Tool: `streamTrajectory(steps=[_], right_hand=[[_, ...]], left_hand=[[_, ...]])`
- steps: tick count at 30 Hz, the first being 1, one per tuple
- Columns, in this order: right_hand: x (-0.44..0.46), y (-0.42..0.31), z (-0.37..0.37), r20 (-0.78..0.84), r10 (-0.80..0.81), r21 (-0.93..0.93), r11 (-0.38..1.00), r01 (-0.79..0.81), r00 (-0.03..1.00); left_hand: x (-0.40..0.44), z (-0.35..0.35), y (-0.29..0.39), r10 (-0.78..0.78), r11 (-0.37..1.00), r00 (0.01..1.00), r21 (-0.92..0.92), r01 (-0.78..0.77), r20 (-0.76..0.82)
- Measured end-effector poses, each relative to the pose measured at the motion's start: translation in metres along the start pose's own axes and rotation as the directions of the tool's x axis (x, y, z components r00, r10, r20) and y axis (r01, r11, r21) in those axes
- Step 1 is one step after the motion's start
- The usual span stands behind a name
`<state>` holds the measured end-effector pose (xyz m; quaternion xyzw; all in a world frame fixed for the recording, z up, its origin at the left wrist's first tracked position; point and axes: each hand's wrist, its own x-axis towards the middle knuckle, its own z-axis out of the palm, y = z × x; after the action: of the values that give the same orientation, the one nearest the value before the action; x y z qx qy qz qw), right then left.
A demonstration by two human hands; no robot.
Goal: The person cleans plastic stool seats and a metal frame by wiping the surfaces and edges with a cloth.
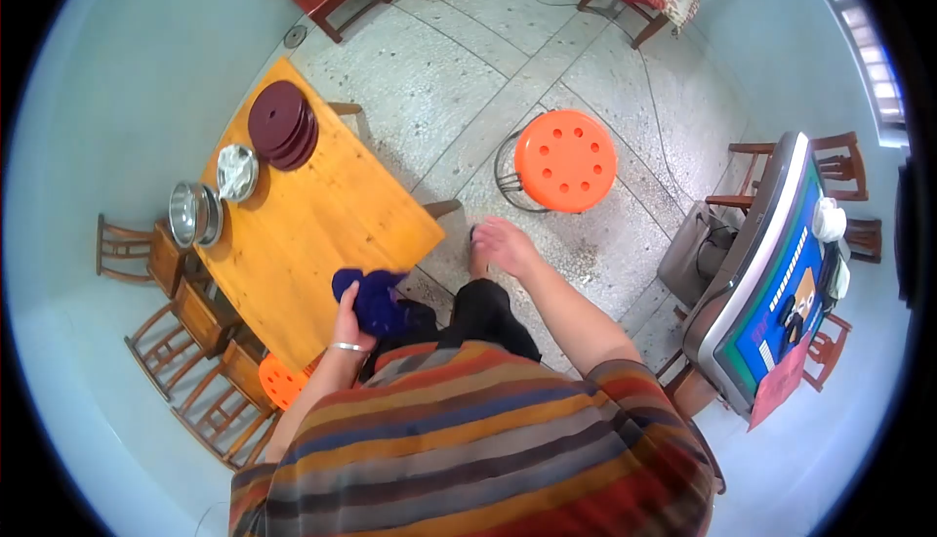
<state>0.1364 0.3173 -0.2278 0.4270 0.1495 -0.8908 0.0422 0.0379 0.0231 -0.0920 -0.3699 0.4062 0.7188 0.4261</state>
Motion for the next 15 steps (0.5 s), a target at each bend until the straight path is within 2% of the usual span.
streamTrajectory(steps=[2, 4, 6, 8, 12, 15], right_hand=[[0.065, -0.007, -0.115, -0.125, 0.064, 0.378, 0.926, -0.012, 0.99], [0.084, -0.018, -0.169, -0.368, -0.102, 0.321, 0.919, 0.229, 0.924], [0.11, -0.026, -0.214, -0.519, -0.17, 0.212, 0.924, 0.319, 0.838], [0.129, -0.038, -0.228, -0.614, -0.15, 0.206, 0.917, 0.34, 0.775], [0.146, -0.068, -0.214, -0.699, 0.039, 0.357, 0.884, 0.301, 0.714], [0.156, -0.07, -0.216, -0.687, 0.026, 0.404, 0.844, 0.352, 0.726]], left_hand=[[-0.005, -0.001, -0.002, -0.013, 1.0, 1.0, -0.004, 0.014, 0.024], [-0.009, -0.003, -0.004, -0.035, 0.999, 0.998, -0.012, 0.035, -0.05], [-0.016, 0.011, -0.005, -0.027, 0.999, 0.99, 0.032, 0.032, -0.138], [-0.015, 0.011, -0.006, -0.027, 0.996, 0.98, 0.078, 0.043, -0.198], [-0.009, 0.003, -0.011, -0.063, 0.995, 0.966, 0.054, 0.079, -0.251], [-0.01, 0.002, -0.013, -0.065, 0.994, 0.957, 0.061, 0.086, -0.284]])
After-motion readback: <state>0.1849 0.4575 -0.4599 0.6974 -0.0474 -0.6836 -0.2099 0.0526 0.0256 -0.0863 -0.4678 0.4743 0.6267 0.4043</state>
